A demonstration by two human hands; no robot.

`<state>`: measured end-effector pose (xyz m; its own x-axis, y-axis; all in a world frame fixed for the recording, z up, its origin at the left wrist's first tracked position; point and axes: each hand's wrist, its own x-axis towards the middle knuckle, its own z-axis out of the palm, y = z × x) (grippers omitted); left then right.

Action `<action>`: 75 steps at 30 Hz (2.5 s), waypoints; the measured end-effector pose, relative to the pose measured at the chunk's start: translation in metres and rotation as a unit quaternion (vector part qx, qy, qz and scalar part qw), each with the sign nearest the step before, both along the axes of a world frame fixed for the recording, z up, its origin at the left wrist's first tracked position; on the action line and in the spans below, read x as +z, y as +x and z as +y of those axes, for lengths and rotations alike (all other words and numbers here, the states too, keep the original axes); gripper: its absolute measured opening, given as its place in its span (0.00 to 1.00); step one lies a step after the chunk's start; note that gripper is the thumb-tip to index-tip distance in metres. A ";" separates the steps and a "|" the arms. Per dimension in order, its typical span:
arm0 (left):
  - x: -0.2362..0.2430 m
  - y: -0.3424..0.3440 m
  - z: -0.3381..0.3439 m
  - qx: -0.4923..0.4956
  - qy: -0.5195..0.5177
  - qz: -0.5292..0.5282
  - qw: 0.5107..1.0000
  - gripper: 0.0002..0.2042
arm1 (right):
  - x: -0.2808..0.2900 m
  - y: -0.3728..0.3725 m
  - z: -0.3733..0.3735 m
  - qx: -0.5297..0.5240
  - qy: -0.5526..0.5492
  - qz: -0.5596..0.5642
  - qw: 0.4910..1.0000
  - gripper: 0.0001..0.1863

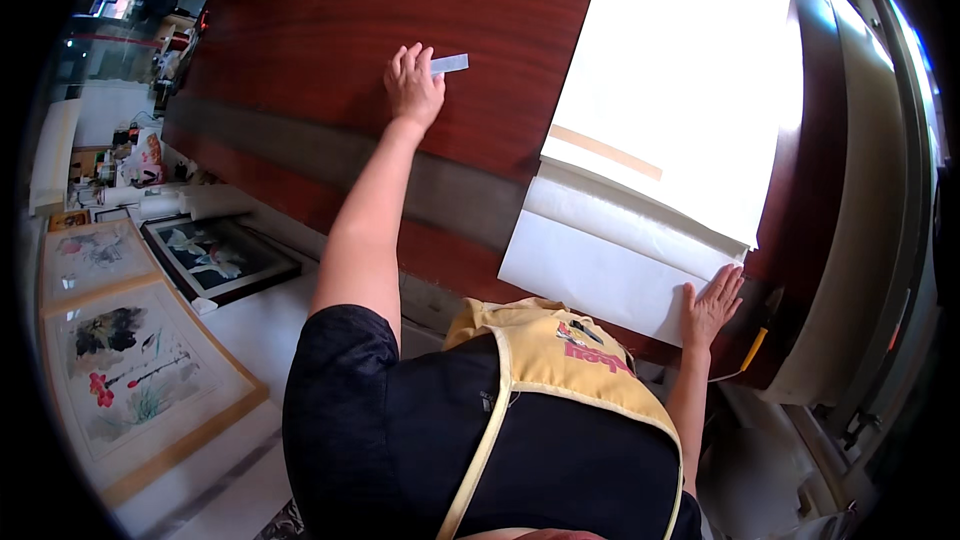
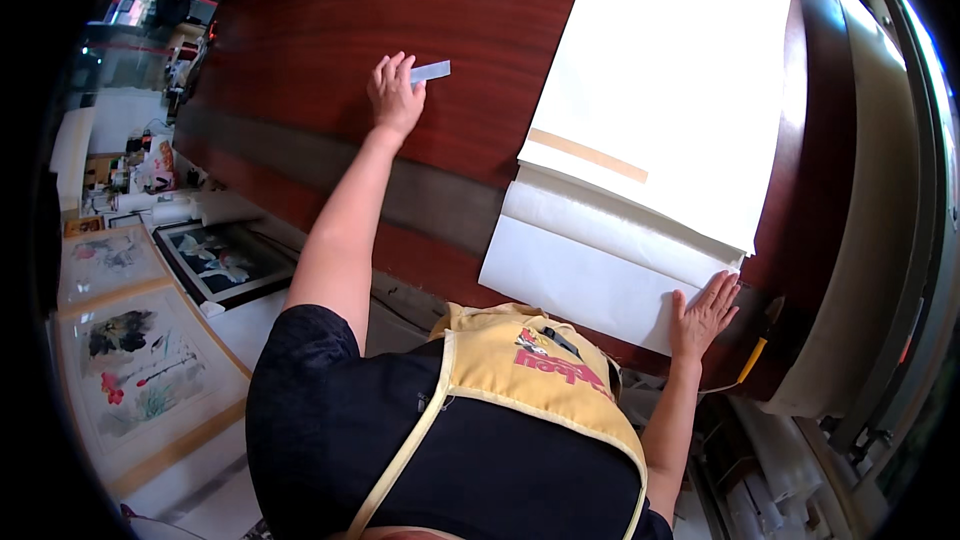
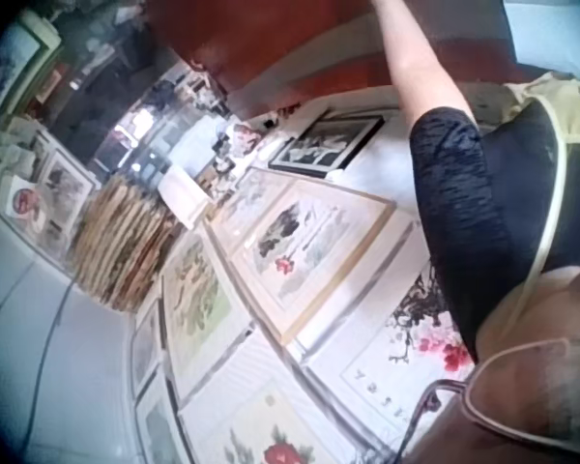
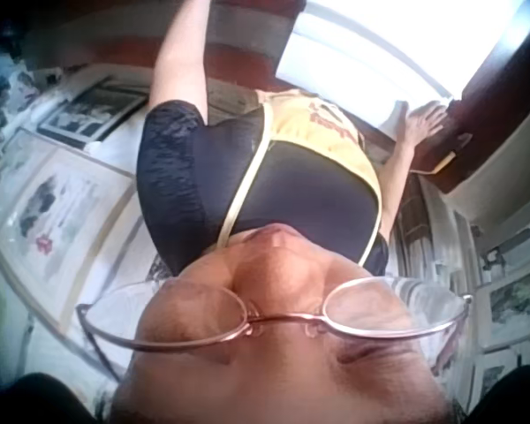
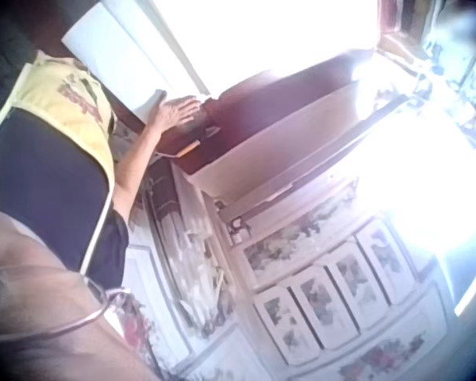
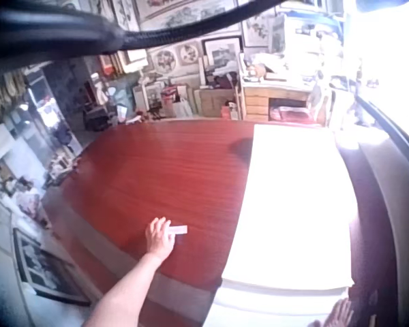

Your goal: The person applies adhesive to the edges of a large sheet of paper using a spatula. They then retrieve a roll of white tape, cut a strip with scissors, and apply it to the paper's edge, smoothing it down with the spatula. Finally, the person flips the paper over to reveal a calligraphy artwork.

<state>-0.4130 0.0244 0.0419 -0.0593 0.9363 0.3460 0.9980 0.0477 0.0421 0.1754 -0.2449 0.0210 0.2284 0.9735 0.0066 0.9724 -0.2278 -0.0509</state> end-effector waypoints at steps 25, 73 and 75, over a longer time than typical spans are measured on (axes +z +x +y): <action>0.013 0.031 -0.014 0.350 -0.110 -0.243 0.898 0.29 | -0.003 -0.001 -0.002 -0.018 0.050 0.006 0.999 0.51; 0.009 0.452 -0.186 -0.475 -0.271 -0.256 0.797 0.04 | 0.032 0.022 -0.028 -0.012 0.145 0.242 0.959 0.36; 0.009 0.464 -0.187 -0.434 -0.295 -0.259 0.811 0.05 | 0.031 0.034 -0.021 -0.036 0.163 0.301 0.939 0.25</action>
